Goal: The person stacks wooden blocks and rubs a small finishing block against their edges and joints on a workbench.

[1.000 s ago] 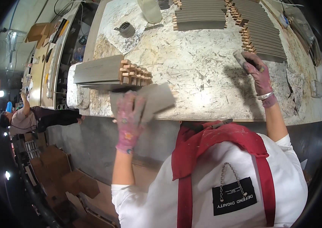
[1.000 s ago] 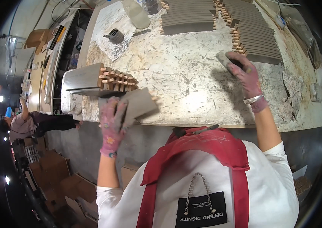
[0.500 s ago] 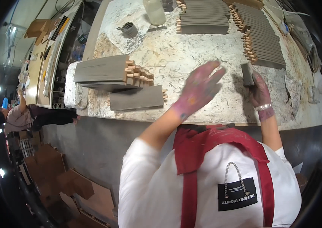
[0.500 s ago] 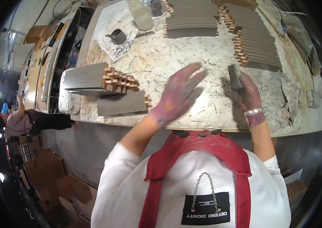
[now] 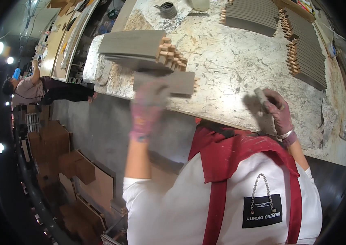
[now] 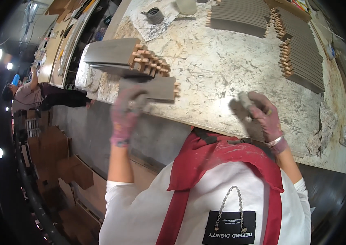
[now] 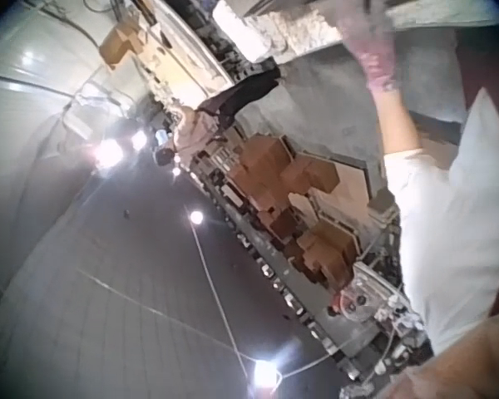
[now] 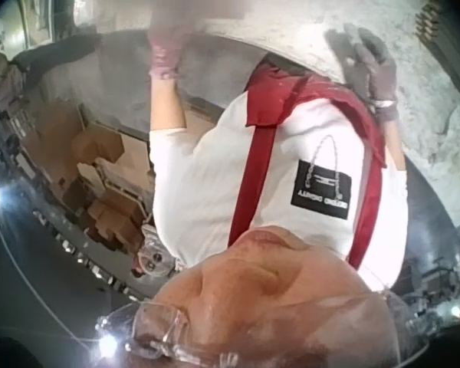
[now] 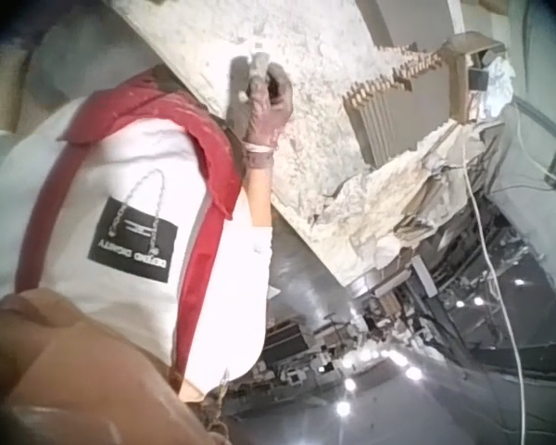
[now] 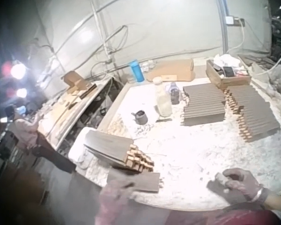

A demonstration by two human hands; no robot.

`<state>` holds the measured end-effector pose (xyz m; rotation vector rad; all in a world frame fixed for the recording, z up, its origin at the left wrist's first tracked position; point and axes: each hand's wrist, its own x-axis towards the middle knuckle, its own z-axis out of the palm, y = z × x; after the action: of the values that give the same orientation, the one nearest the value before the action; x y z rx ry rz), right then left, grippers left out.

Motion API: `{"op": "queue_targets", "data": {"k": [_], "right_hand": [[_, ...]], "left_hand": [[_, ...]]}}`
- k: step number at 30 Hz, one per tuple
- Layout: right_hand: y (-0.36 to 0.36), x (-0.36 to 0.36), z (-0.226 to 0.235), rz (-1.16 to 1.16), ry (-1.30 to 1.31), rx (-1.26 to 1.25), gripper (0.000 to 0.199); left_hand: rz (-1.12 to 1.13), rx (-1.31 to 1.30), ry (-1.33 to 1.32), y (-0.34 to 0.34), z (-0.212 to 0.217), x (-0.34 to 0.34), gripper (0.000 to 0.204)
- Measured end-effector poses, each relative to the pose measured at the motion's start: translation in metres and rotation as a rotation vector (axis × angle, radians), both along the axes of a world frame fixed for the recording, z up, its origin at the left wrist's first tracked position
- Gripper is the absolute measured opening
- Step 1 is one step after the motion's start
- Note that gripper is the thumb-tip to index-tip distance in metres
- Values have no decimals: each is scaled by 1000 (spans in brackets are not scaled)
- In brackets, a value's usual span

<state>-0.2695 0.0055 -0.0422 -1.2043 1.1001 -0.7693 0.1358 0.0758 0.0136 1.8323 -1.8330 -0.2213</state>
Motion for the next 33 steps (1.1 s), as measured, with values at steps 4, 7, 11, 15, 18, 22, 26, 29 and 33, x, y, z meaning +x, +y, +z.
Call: {"op": "queue_targets", "data": {"k": [4,7,11,15,18,22,26,29,33], "right_hand": [[-1,78,20,375,182,-627,45],[5,136,35,528,246,-714,39],[13,203,42,611,376,-861,45],[15,261,38,599,489,-1030,46],[12,304,35,625,479,-1113,45],[11,353,22,579,615,-1301,36],[13,343,15,578,727,-1328,33],[18,323,21,552,806,-1300,31],[19,350,17,599,741,-1247,30]], "left_hand": [[121,159,90,38,-13,115,71],[-30,293,35,21,-17,132,91],[-212,280,88,-6,-41,149,92],[-303,208,52,-22,-62,165,86],[-349,141,19,-24,-75,178,83],[-407,59,82,-31,-81,181,79],[-434,39,41,-33,-82,187,77],[-415,29,16,-31,-87,190,76],[-425,89,43,-37,-82,189,77]]}}
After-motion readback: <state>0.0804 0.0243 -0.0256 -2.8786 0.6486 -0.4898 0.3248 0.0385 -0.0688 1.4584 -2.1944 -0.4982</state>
